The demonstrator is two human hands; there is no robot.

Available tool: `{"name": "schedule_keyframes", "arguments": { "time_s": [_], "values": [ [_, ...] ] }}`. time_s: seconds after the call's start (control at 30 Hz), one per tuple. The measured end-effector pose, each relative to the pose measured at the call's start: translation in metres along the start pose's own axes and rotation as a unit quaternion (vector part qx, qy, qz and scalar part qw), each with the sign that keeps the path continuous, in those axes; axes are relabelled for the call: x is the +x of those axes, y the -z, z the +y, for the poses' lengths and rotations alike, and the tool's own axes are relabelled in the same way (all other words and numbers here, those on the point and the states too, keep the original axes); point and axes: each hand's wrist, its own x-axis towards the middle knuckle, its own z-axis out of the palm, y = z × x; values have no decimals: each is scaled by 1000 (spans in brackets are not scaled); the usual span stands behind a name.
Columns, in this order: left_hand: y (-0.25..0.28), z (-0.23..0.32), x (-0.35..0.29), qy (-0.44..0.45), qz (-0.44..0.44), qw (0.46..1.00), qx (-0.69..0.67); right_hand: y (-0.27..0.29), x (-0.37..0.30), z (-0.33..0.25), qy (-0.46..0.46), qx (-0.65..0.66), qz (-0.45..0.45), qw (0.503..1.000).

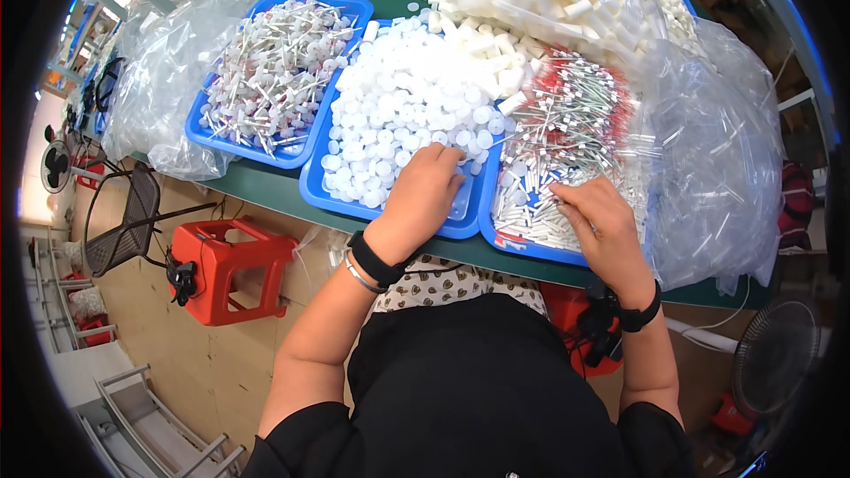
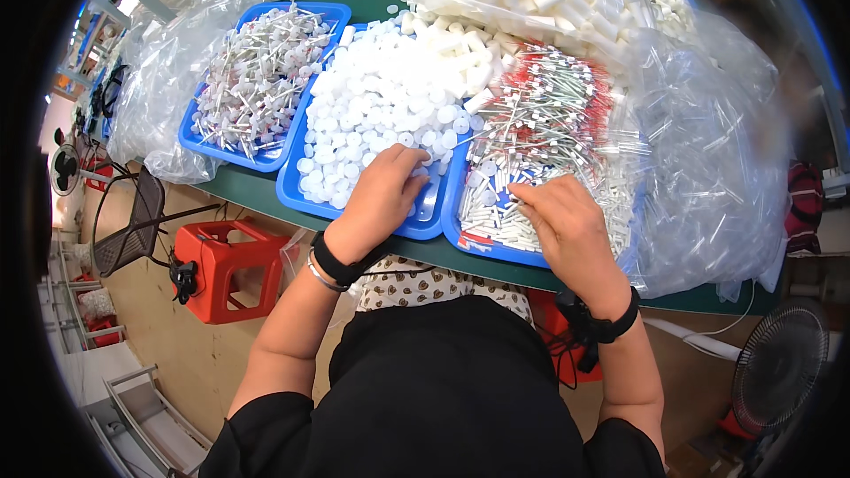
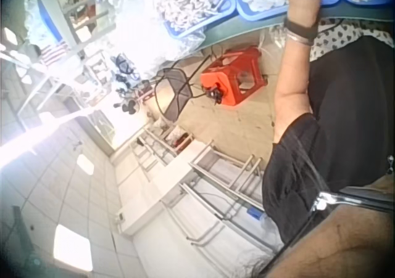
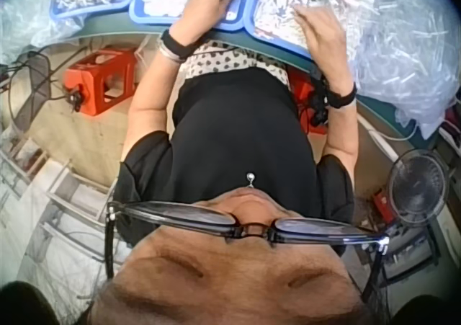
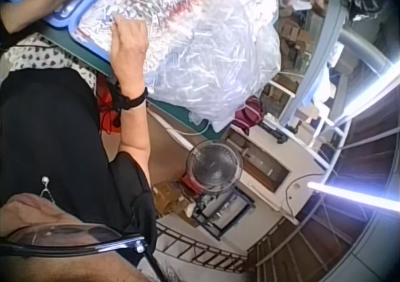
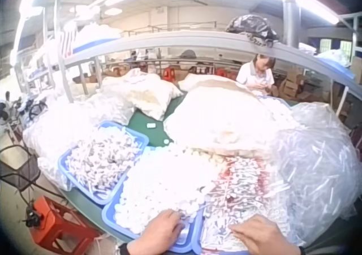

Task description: The person repeatedly picks up small white plastic caps and metal rods from blue trays on a table. They insert the rods into the caps by hand and place the assembled units into a separate tray. The process is continuous and repetitive throughout the video.

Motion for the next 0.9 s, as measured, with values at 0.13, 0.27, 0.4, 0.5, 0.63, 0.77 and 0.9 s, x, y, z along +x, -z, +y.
{"name": "schedule_keyframes", "arguments": {
  "time_s": [0.13, 0.27, 0.4, 0.5, 0.63, 0.77, 0.9],
  "values": [
    [9, 14, -5, 166, -79, 919, -347, 0, -3, -14, -94, 103, -17, 990],
    [5, 30, -17, 295, -101, 684, -659, -6, -7, -18, -112, 132, -18, 985],
    [-6, 37, -24, 303, -108, 570, -756, -8, -7, -19, -110, 126, -32, 985],
    [-15, 40, -28, 315, -87, 537, -778, -9, -7, -22, -96, 103, -23, 990],
    [-19, 42, -30, 319, -89, 480, -812, -11, -8, -22, -92, 84, -19, 992],
    [-21, 43, -33, 321, -88, 473, -816, -10, -8, -24, -106, 76, -19, 991],
    [-27, 43, -34, 311, -86, 493, -808, -12, -9, -24, -74, 40, -18, 996]
  ]
}}
